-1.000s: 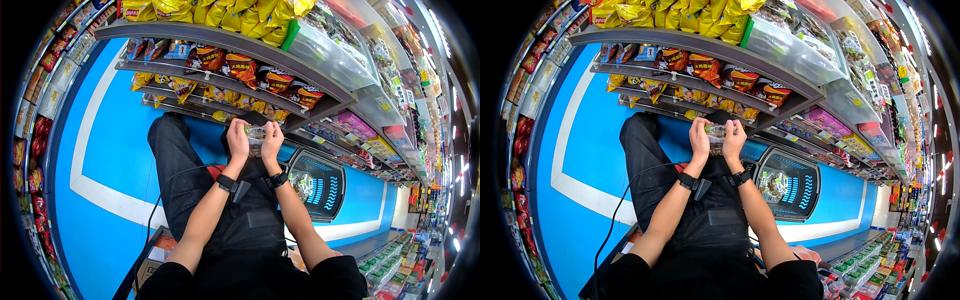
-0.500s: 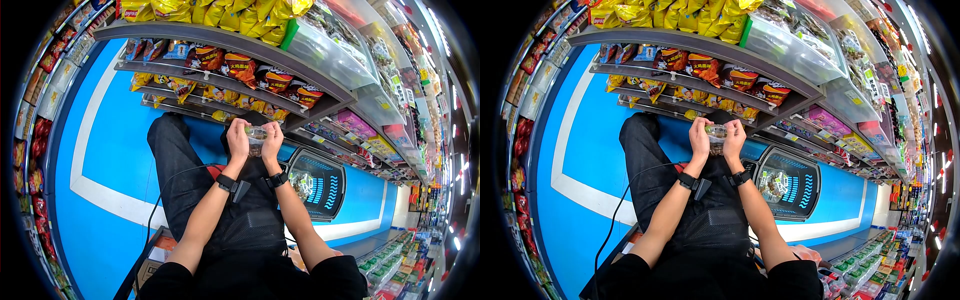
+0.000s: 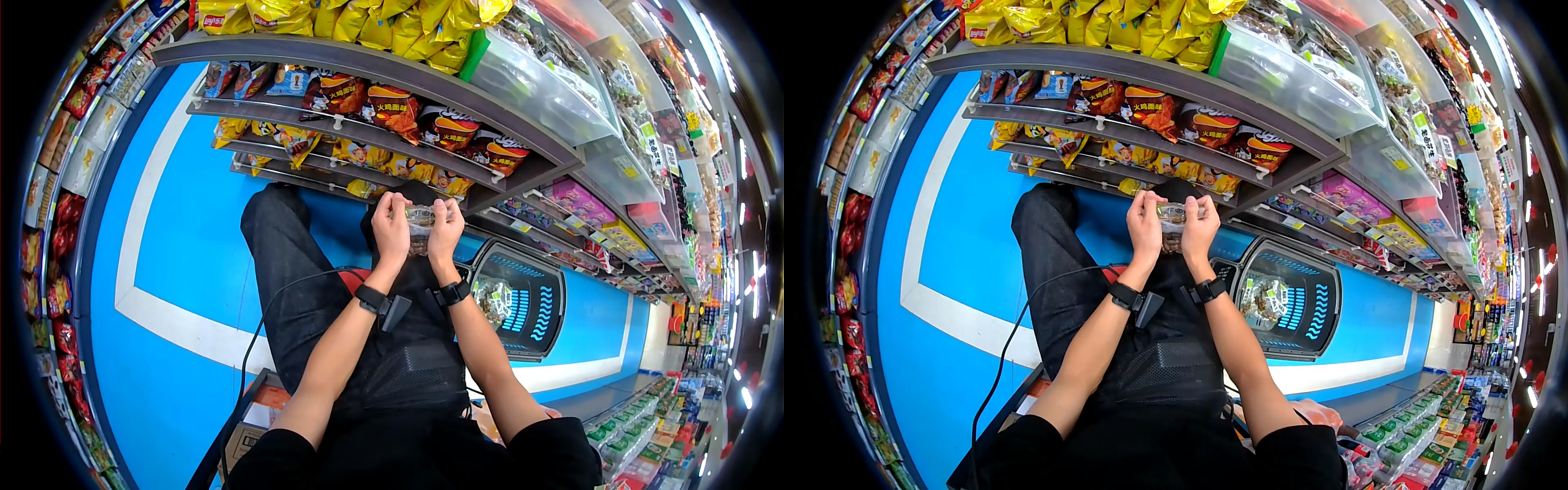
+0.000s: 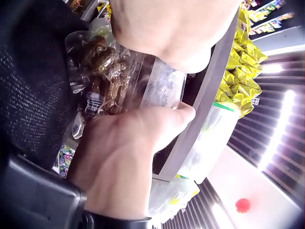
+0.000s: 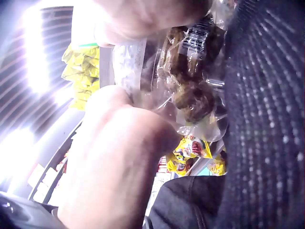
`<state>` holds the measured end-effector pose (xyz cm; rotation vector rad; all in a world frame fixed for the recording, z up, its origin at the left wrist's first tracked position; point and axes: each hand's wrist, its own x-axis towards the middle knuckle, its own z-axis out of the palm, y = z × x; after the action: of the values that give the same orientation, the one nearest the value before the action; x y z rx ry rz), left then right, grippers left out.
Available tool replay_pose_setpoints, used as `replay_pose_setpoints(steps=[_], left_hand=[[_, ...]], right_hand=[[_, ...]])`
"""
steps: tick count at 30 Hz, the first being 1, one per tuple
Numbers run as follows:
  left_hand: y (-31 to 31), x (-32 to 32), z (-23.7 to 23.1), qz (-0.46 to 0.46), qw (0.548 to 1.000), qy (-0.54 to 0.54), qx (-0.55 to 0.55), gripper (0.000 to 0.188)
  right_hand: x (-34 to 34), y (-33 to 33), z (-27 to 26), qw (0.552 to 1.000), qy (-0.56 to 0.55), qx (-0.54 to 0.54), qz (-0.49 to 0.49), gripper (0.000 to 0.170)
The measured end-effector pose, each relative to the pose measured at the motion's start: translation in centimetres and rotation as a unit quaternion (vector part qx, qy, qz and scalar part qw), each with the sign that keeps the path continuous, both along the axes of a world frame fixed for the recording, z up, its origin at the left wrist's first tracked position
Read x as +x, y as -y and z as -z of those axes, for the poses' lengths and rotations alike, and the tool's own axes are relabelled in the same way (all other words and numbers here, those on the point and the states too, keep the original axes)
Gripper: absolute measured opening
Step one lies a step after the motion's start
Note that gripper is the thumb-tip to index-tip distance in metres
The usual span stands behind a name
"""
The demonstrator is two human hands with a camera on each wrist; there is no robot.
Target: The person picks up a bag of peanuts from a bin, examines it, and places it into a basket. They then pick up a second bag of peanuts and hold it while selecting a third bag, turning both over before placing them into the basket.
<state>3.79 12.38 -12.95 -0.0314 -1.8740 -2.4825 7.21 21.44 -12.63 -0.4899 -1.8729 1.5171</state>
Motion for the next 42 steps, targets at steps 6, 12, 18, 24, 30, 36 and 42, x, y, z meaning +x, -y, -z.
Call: replay_pose_setpoints(steps=[6,12,18,24,30,36,42], left_hand=[[-0.2,-0.2,0.0,-0.002,0.999,0.01,0.035,0.033],[0.0,0.1,-0.8,0.01,1.0,0.007,0.003,0.033],[0.6,0.2,-1.7,0.039,0.998,0.045,-0.016,0.035],[0.0,0.0,-0.6,0.016,1.0,0.014,0.002,0.042],[0.1,0.1,-0.7,0.042,0.998,0.012,-0.048,0.037],[0.0,-0.1,0.0,0.031,0.998,-0.023,-0.05,0.03],[0.5,-0.3,-0.4,0.027,1.0,-0.008,-0.01,0.031]], right_hand=[[0.2,0.1,0.0,0.999,-0.045,-0.02,-0.018,0.026],[0.3,0.0,-0.2,0.995,-0.083,-0.027,-0.044,0.023],[0.2,0.0,-0.1,0.995,-0.084,-0.034,-0.046,0.022],[0.0,-0.2,-0.2,0.991,-0.092,-0.078,-0.048,0.02],[-0.1,-0.8,0.2,0.987,-0.094,-0.119,-0.047,0.021],[-0.1,-0.4,0.1,0.991,-0.093,-0.086,-0.041,0.024],[-0.1,-0.1,0.1,0.997,-0.058,-0.048,-0.028,0.028]])
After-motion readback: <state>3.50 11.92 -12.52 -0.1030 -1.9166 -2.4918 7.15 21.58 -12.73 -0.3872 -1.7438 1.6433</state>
